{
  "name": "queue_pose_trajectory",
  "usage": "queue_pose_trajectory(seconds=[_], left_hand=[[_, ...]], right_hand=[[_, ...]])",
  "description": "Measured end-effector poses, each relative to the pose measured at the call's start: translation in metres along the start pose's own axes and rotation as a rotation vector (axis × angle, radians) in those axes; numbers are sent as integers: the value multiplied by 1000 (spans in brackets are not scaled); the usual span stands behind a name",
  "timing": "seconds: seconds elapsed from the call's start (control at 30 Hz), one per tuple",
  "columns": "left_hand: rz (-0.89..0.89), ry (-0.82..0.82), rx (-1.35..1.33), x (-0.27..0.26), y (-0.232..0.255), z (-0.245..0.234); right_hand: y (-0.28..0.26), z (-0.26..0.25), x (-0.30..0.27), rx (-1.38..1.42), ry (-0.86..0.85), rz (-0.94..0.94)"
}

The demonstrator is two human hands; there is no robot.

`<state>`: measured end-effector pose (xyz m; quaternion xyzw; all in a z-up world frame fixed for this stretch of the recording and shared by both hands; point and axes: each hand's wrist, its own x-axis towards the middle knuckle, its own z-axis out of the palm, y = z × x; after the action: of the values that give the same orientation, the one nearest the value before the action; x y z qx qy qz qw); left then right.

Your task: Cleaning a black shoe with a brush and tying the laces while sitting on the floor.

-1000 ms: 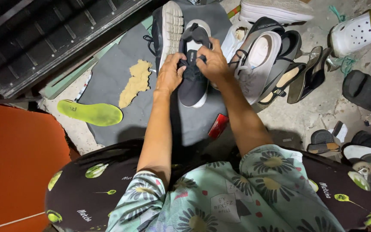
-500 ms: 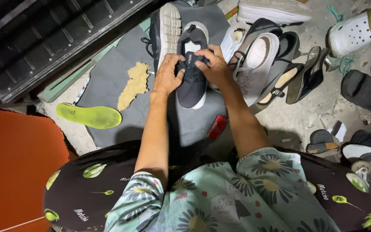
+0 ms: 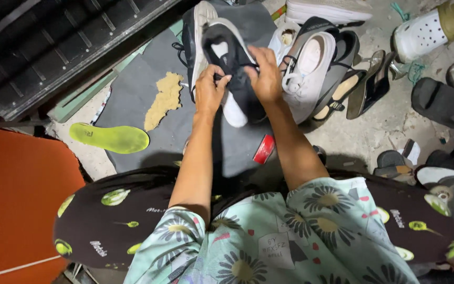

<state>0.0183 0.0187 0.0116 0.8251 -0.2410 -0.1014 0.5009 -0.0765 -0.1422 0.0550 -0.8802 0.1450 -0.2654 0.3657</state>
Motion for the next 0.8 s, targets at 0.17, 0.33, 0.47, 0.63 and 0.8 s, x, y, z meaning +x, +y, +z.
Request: queue_pose_trajectory(seconds=[0.17, 0.33, 0.47, 0.63, 0.8], left_hand=[[-77, 13, -19, -17, -26, 10], [-92, -8, 108, -31, -15, 0], [38, 96, 280, -34, -5, -3], [181, 126, 328, -33, 5, -4], [222, 42, 149, -37, 0, 10]], right_hand=[[59, 17, -33, -213, -51, 139], [36, 6, -48, -240, 21, 210], [22, -1, -56, -200, 24, 218], [27, -3, -64, -147, 45, 200], [49, -9, -71, -141, 23, 311]])
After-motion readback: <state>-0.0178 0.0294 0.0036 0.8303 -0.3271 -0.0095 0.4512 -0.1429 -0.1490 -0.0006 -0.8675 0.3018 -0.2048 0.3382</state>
